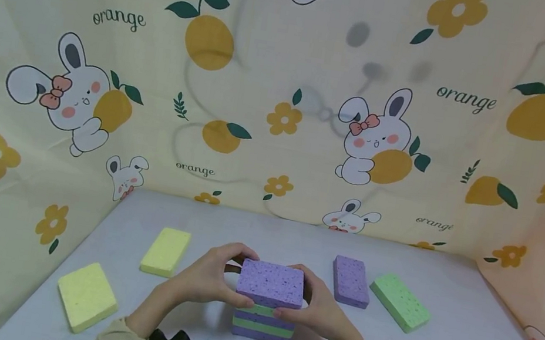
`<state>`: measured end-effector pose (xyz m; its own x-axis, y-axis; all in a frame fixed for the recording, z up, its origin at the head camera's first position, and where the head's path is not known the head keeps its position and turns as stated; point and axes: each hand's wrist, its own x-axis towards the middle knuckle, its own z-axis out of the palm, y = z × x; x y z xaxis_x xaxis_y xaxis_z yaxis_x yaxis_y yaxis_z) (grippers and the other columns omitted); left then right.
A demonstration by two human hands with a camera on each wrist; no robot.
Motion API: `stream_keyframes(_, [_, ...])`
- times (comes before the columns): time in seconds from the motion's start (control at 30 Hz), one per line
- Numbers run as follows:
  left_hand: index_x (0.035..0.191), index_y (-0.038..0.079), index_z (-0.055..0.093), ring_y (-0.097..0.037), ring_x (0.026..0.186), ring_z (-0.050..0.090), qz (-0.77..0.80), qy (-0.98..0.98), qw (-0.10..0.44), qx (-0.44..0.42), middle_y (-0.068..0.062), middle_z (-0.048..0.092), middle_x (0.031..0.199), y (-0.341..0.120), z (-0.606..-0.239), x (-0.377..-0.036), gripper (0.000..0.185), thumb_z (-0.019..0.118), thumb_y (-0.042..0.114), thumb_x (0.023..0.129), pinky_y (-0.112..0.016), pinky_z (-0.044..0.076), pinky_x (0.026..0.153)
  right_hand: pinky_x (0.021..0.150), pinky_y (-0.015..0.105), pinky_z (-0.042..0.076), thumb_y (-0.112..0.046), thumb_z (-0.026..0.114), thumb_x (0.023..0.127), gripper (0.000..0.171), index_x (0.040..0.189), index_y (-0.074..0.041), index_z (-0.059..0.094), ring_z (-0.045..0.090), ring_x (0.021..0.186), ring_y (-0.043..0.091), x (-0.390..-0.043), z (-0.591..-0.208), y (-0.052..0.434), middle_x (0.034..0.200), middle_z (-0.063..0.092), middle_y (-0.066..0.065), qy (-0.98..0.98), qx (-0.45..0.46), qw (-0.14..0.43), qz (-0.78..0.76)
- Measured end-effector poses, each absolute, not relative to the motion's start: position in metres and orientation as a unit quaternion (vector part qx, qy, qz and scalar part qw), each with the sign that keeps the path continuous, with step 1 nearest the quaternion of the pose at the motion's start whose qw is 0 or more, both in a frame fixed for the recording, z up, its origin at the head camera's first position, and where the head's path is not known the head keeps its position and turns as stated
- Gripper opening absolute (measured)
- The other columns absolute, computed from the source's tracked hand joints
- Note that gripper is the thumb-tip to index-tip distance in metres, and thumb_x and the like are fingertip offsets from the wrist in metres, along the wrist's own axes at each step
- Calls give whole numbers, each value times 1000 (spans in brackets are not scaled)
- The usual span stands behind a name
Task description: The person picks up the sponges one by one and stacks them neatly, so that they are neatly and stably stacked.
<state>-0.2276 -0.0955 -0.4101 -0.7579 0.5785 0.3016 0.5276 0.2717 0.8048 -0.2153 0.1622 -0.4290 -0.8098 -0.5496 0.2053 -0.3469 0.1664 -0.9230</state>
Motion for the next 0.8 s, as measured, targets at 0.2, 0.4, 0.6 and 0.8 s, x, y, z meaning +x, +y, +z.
stream_keyframes(0.2, [114,21,49,-11,98,52,496,794,24,350,8,53,108,-95,-411,-227,65,81,38,60,-27,45,86,90,38,42,-13,78,68,60,119,-17,46,52,104,23,-215,-430,162,112,55,4,753,-303,90,-577])
stream_keyframes(0.4, [114,22,49,-10,98,51,488,800,19,349,9,53,108,-94,-411,-227,65,80,40,60,-26,45,86,90,38,42,-8,74,72,62,125,-13,43,50,106,26,-216,-428,165,117,53,6,742,-326,98,-577])
stream_keyframes(0.6, [113,23,49,-9,97,51,485,804,21,343,9,53,107,-95,-411,-227,65,80,42,60,-28,45,86,88,36,43,-11,60,84,49,130,-11,42,49,107,29,-215,-415,175,124,49,10,730,-305,112,-602])
stream_keyframes(0.8, [113,23,49,-10,97,51,496,799,24,339,9,53,107,-93,-412,-226,65,81,39,59,-26,45,85,88,39,43,-25,58,88,35,119,-11,53,50,106,26,-215,-413,200,119,53,8,798,-220,3,-561])
